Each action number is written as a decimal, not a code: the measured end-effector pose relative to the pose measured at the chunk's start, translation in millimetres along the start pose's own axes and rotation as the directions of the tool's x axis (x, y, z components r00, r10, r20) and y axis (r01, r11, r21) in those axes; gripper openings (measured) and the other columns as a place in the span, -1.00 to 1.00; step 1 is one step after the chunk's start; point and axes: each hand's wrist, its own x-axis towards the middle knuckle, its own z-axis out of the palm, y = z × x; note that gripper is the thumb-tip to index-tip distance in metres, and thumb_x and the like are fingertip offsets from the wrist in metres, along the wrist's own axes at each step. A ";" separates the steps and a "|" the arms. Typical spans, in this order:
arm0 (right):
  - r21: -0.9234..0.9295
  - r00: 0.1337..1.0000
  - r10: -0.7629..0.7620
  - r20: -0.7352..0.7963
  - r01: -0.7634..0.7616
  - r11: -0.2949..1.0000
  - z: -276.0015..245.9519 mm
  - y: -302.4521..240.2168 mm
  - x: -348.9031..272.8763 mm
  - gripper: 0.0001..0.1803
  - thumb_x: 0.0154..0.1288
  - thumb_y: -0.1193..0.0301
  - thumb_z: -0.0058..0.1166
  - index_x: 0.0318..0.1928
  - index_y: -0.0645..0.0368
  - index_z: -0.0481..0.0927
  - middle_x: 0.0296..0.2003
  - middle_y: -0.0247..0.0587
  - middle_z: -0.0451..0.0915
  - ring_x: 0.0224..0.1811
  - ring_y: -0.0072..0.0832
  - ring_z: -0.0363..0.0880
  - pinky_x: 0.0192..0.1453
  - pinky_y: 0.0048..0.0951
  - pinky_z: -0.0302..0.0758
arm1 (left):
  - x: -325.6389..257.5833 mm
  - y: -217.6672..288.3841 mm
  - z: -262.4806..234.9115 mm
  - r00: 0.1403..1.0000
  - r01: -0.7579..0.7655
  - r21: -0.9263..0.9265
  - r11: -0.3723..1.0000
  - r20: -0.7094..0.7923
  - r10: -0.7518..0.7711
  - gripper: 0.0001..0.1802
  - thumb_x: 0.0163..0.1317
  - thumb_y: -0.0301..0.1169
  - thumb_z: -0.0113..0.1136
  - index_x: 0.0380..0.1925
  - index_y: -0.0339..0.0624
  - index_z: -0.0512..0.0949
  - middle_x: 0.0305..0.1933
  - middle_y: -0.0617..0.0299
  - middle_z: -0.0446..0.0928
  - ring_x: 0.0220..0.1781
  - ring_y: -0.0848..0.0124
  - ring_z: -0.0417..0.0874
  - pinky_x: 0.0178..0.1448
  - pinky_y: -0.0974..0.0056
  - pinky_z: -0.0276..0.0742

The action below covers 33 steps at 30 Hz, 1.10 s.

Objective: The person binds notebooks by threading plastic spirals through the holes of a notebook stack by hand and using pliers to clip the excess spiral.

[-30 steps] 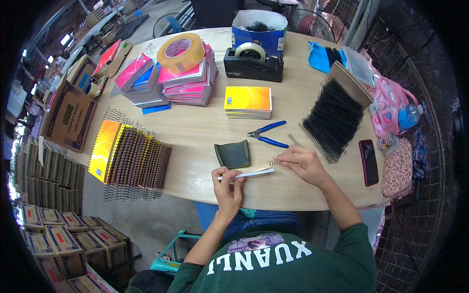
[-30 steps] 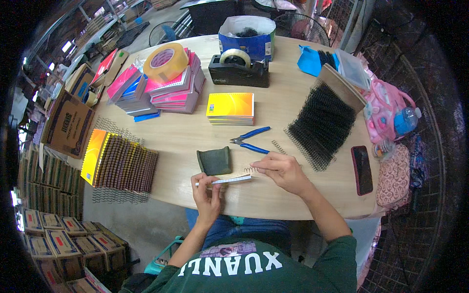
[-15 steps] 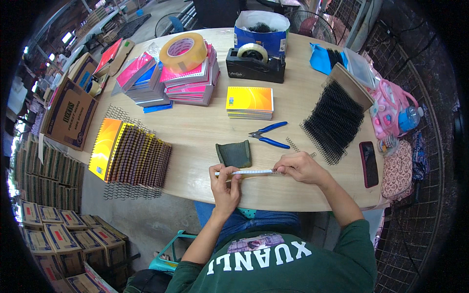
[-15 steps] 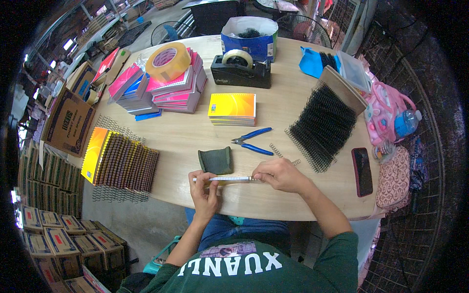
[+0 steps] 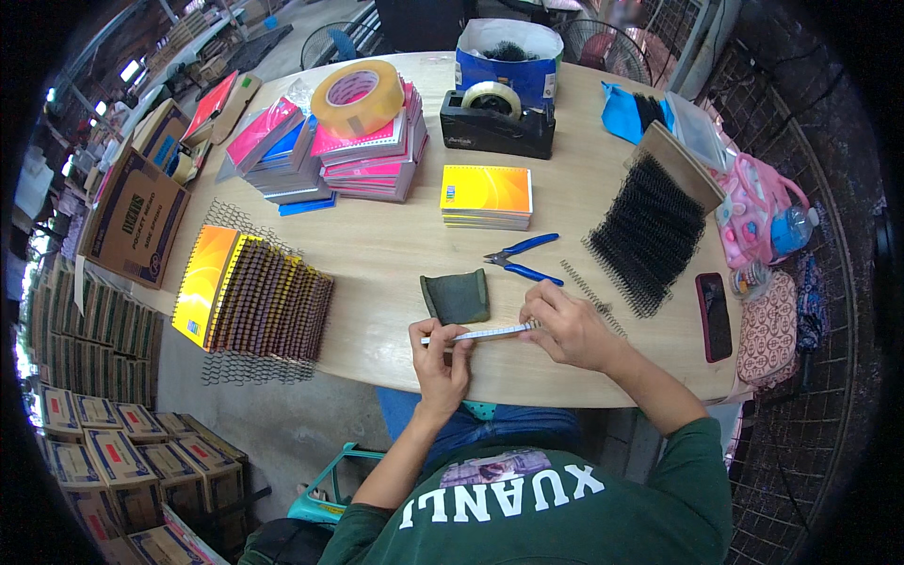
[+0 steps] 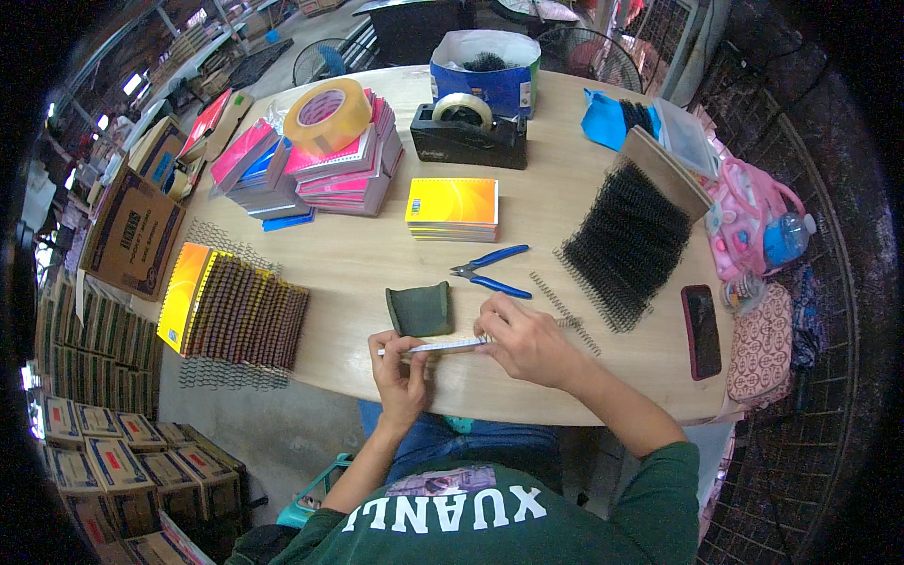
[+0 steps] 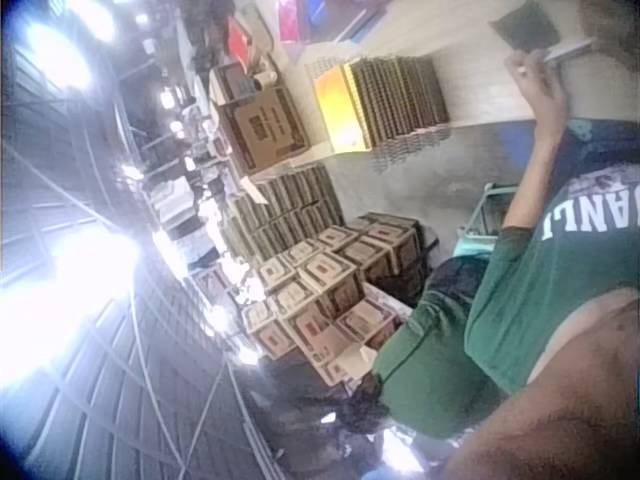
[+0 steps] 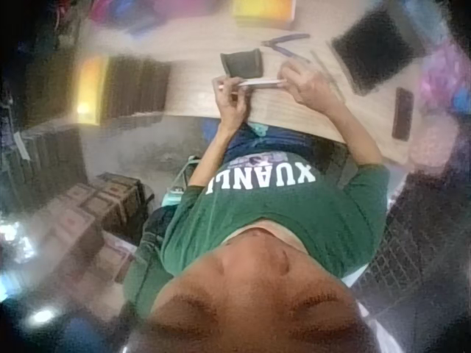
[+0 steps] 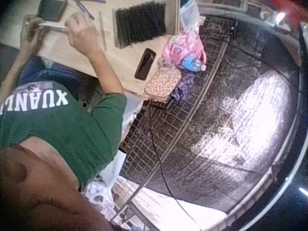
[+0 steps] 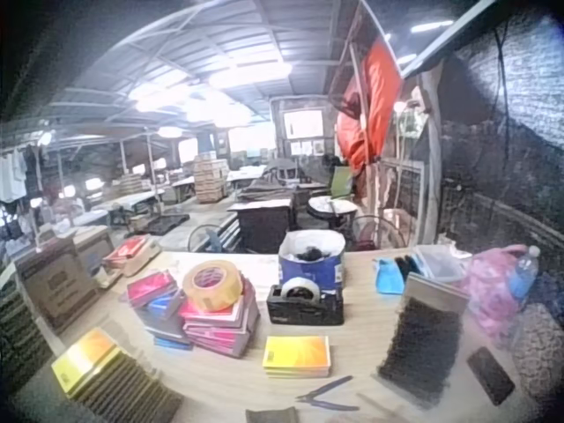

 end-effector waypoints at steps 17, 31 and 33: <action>-0.436 0.939 0.002 0.344 0.158 0.886 57.9 4.1 94.4 -0.35 0.15 0.09 0.26 0.12 0.33 0.56 0.25 0.28 0.29 0.22 0.17 0.39 0.16 0.00 0.53 | 2.4 -9.1 -11.1 0.999 0.048 0.010 0.999 -0.026 -0.047 -0.35 -0.22 -0.25 0.66 -0.29 -0.23 0.35 -0.23 0.10 0.24 -0.18 0.17 0.32 -0.09 0.15 0.32; 0.884 0.858 -0.295 0.421 -0.316 0.345 -5.8 75.3 27.9 -0.55 0.26 0.15 0.15 -0.19 0.37 0.72 0.04 -0.04 0.58 0.04 -0.27 0.52 0.16 -0.29 0.40 | 15.2 -18.9 -6.3 0.995 -0.008 -0.038 0.999 0.099 0.011 -0.32 -0.25 -0.31 0.66 -0.28 -0.17 0.30 -0.23 0.20 0.18 -0.18 0.28 0.26 -0.04 0.26 0.27; 0.611 0.886 -0.136 0.443 -0.187 0.769 -13.2 59.1 28.7 -0.55 0.24 0.12 0.18 -0.14 0.30 0.73 -0.03 0.01 0.60 0.03 -0.26 0.53 0.14 -0.27 0.42 | 15.5 -19.7 -3.8 0.994 -0.007 -0.064 0.998 0.106 0.014 -0.32 -0.26 -0.31 0.66 -0.28 -0.18 0.29 -0.23 0.21 0.18 -0.18 0.28 0.25 -0.04 0.27 0.27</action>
